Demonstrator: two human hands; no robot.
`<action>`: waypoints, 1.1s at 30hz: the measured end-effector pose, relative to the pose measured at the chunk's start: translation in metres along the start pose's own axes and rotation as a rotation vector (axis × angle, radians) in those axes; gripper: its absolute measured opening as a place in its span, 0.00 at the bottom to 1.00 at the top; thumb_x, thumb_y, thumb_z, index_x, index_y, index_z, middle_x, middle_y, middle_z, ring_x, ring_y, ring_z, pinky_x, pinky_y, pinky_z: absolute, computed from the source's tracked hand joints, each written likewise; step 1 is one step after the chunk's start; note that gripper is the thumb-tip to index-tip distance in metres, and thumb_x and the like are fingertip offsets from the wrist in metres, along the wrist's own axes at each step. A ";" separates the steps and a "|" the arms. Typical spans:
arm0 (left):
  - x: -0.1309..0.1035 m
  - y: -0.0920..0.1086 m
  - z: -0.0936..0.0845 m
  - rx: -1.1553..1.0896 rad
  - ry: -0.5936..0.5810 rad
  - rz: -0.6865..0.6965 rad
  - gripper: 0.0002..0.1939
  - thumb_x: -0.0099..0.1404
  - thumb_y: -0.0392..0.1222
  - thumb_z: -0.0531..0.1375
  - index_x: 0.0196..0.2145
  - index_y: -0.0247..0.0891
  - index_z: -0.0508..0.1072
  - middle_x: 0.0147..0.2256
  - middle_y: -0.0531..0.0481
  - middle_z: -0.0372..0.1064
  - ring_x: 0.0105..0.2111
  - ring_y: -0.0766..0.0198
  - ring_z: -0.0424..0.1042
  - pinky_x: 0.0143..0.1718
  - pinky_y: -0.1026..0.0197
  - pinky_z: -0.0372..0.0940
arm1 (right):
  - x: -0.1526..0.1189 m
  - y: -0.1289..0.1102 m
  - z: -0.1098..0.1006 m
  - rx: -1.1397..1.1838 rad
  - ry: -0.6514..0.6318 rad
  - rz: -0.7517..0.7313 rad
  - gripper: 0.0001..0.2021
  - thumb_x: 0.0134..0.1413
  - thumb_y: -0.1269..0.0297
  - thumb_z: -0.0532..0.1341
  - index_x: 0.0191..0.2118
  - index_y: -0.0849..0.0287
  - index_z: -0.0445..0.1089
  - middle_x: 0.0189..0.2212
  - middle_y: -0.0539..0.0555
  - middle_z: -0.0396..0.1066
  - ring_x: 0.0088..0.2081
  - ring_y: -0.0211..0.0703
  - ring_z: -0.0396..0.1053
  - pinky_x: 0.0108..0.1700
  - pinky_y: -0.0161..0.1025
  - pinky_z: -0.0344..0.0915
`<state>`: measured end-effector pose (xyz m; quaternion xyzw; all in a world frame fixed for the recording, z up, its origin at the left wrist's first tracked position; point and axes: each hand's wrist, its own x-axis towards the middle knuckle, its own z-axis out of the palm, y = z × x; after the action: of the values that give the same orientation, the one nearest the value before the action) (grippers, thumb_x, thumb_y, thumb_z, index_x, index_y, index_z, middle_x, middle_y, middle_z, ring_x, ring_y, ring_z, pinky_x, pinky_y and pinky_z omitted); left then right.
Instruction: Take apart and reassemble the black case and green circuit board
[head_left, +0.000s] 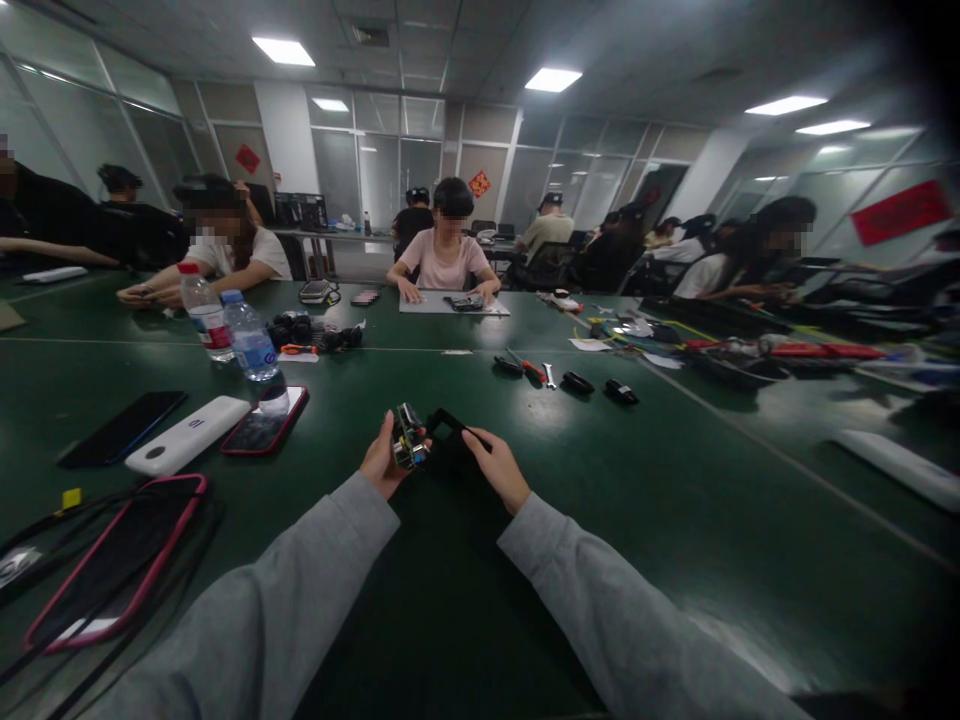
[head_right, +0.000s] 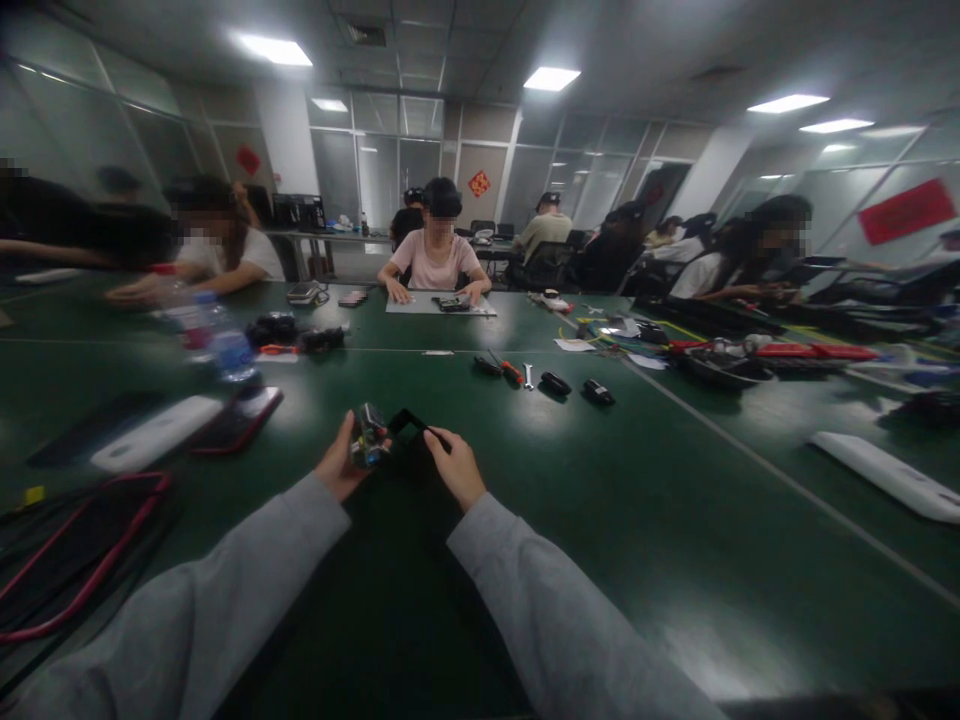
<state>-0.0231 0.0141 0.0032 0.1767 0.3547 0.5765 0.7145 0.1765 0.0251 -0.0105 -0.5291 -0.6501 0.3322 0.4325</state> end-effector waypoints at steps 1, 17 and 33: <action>-0.001 0.000 0.000 -0.002 0.003 -0.002 0.24 0.57 0.56 0.57 0.42 0.32 0.68 0.33 0.43 0.72 0.29 0.60 0.74 0.27 0.61 0.70 | 0.001 0.002 0.000 -0.026 -0.006 -0.007 0.21 0.55 0.49 0.53 0.46 0.58 0.70 0.43 0.55 0.70 0.45 0.46 0.67 0.48 0.44 0.62; -0.013 0.002 0.010 0.046 -0.026 0.082 0.25 0.53 0.59 0.60 0.39 0.36 0.65 0.30 0.48 0.70 0.27 0.62 0.73 0.29 0.59 0.69 | -0.027 -0.048 0.000 -0.284 0.221 -0.580 0.12 0.58 0.63 0.54 0.47 0.57 0.65 0.43 0.56 0.63 0.47 0.44 0.60 0.50 0.46 0.60; -0.034 -0.008 0.031 0.234 -0.061 0.293 0.23 0.54 0.54 0.60 0.43 0.44 0.58 0.43 0.50 0.66 0.35 0.65 0.71 0.32 0.61 0.67 | -0.040 -0.061 0.015 -0.234 0.047 -0.555 0.20 0.60 0.68 0.50 0.58 0.57 0.53 0.50 0.58 0.58 0.52 0.44 0.58 0.56 0.46 0.58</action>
<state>0.0016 -0.0158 0.0291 0.3256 0.3680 0.6237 0.6079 0.1405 -0.0273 0.0292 -0.3849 -0.7936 0.1116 0.4578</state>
